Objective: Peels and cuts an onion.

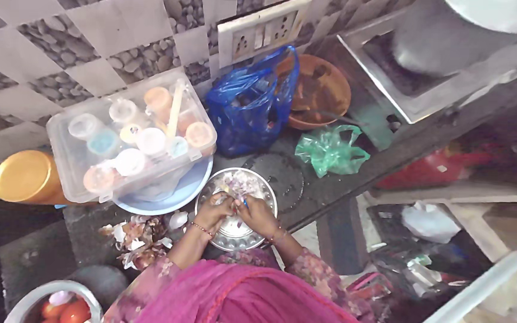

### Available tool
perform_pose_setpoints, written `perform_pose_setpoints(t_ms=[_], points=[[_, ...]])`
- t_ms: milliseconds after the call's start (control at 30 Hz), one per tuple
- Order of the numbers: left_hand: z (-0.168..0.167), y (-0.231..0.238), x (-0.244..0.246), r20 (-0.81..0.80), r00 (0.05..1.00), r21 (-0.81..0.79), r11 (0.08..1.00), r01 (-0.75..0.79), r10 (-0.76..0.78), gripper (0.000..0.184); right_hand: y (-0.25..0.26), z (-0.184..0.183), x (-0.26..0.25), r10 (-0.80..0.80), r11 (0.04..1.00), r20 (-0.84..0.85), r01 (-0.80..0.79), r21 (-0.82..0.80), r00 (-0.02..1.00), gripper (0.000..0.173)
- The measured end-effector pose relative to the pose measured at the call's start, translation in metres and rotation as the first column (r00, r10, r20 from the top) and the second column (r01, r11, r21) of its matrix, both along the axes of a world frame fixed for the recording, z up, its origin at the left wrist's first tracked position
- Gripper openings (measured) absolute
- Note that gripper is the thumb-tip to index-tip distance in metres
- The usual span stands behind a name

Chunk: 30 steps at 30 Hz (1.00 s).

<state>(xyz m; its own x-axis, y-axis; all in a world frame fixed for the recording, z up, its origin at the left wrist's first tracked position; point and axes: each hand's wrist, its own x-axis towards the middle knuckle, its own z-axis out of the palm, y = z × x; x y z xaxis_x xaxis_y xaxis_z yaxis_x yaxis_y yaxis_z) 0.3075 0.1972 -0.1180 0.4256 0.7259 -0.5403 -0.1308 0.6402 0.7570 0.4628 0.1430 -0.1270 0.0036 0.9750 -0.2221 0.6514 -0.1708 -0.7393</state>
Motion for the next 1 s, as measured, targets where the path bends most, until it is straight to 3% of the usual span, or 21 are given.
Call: perform_pose_setpoints(t_ms=[133,267,567,667,733,800,900,933,1000], points=[[0.004,0.003,0.003,-0.011,0.994,0.019,0.994,-0.108,0.108,0.022,0.002,0.017,0.009,-0.038,0.999,0.171,0.034,0.028,0.985,0.046],[0.007,0.006,0.004,-0.076,0.992,0.027,0.995,-0.095,0.097,0.032,0.008,0.036,0.019,-0.035,0.999,0.305,0.026,0.033,0.952,0.044],[0.007,0.008,0.001,-0.004,0.995,0.020,0.995,-0.099,0.099,0.042,0.023,0.026,0.012,-0.129,0.992,0.437,0.112,0.065,0.890,0.034],[0.004,0.005,-0.002,0.062,0.992,0.012,0.994,-0.108,0.107,0.045,0.021,0.024,0.012,-0.169,0.986,0.417,0.151,0.076,0.893,0.036],[0.004,0.001,-0.006,0.172,0.968,-0.079,0.982,-0.171,0.182,0.038,0.018,0.023,0.016,-0.216,0.975,0.344,0.185,0.121,0.914,0.034],[0.006,-0.004,-0.009,0.304,0.901,-0.235,0.941,-0.244,0.309,0.029,0.014,0.026,0.024,-0.246,0.966,0.198,0.224,0.127,0.949,0.032],[0.005,-0.012,-0.021,0.442,0.803,-0.371,0.897,-0.242,0.400,0.043,0.002,0.031,0.031,-0.272,0.956,-0.052,0.276,0.095,0.961,0.026],[0.004,-0.017,-0.025,0.465,0.786,-0.385,0.893,-0.235,0.407,0.044,-0.004,0.032,0.030,-0.270,0.960,-0.100,0.276,0.056,0.958,0.024],[0.004,-0.024,-0.034,0.402,0.839,-0.350,0.908,-0.230,0.367,0.034,-0.015,0.034,0.027,-0.224,0.974,-0.074,0.223,-0.031,0.972,0.025]])
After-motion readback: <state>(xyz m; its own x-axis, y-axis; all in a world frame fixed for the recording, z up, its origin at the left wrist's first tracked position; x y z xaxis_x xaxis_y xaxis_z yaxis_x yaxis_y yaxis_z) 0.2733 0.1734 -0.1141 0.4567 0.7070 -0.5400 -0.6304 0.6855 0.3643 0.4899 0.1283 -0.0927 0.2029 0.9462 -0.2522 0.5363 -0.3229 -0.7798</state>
